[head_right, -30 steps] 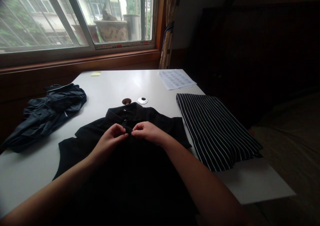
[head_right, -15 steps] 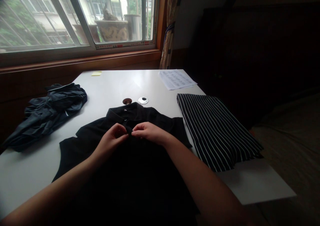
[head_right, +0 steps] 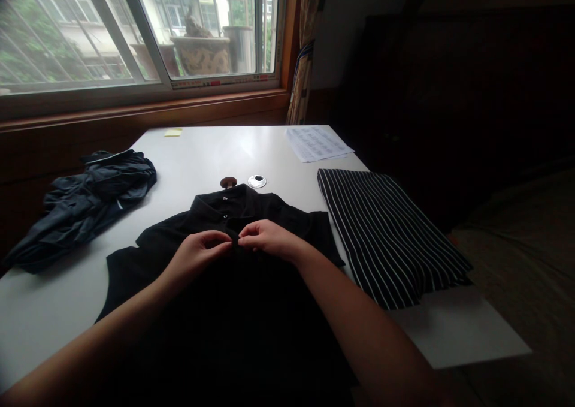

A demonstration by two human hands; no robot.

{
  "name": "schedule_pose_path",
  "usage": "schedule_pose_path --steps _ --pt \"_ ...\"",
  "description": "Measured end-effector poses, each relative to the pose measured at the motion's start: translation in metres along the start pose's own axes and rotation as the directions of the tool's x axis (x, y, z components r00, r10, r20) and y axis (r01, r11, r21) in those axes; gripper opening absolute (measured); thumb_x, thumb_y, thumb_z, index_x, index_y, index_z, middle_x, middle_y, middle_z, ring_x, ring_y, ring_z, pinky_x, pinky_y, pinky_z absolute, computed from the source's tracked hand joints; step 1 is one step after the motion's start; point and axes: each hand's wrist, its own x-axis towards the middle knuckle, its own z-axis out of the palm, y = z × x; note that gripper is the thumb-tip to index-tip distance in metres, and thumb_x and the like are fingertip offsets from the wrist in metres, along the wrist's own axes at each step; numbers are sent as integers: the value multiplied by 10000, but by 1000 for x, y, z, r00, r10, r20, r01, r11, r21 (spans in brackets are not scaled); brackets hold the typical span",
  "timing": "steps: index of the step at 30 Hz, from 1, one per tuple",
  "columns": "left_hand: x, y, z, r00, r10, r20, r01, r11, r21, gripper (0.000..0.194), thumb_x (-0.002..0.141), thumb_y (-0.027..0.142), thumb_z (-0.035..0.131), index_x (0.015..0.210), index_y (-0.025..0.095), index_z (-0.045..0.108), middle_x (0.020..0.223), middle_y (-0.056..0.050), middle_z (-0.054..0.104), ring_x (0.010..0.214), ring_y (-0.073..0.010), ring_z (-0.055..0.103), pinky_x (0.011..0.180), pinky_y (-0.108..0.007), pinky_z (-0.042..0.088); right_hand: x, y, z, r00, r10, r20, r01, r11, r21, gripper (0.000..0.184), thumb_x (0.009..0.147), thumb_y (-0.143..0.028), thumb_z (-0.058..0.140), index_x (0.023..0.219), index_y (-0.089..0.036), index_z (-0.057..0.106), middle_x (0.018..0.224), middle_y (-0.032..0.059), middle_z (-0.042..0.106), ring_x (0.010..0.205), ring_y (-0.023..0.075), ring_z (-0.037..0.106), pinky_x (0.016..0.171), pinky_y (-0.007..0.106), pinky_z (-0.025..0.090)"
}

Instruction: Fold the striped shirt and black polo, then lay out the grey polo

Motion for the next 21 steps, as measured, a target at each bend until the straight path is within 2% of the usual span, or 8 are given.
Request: schedule_pose_path --steps 4,8,14,18,21 --pt "1 0 -2 998 -48 44 51 996 -69 222 805 392 728 901 199 781 851 -49 773 808 -234 702 730 -307 508 0 0 1 1000 -2 -1 2 1000 2 219 775 -349 737 888 -162 727 751 -8 654 666 114 550 643 247 414" --pt "1 -1 -1 992 -100 71 112 977 -181 227 787 389 756 872 180 776 760 -41 743 715 -196 671 684 -289 485 -1 0 0 1000 -14 10 14 1000 -6 243 783 -373 735 903 -162 727 763 -5 658 680 119 556 651 249 414" --pt "3 -8 2 969 -191 160 240 884 -401 228 754 355 796 853 154 757 768 -44 722 694 -152 638 680 -265 465 0 2 -4 997 -47 57 50 997 -51 282 817 -409 718 960 -166 734 821 9 671 722 127 562 676 254 421" --pt "5 -11 3 964 -197 180 257 869 -422 228 751 342 798 848 144 743 749 -35 702 671 -134 613 661 -250 447 -1 2 -5 997 -41 72 46 997 -66 303 827 -430 714 971 -164 732 835 15 676 731 130 564 681 256 423" --pt "5 -10 2 972 -169 161 218 905 -365 223 767 358 779 842 152 737 706 -16 680 649 -135 598 645 -250 441 -1 1 -5 996 -41 80 48 996 -77 306 830 -436 713 971 -164 729 840 16 673 740 134 565 675 256 422"
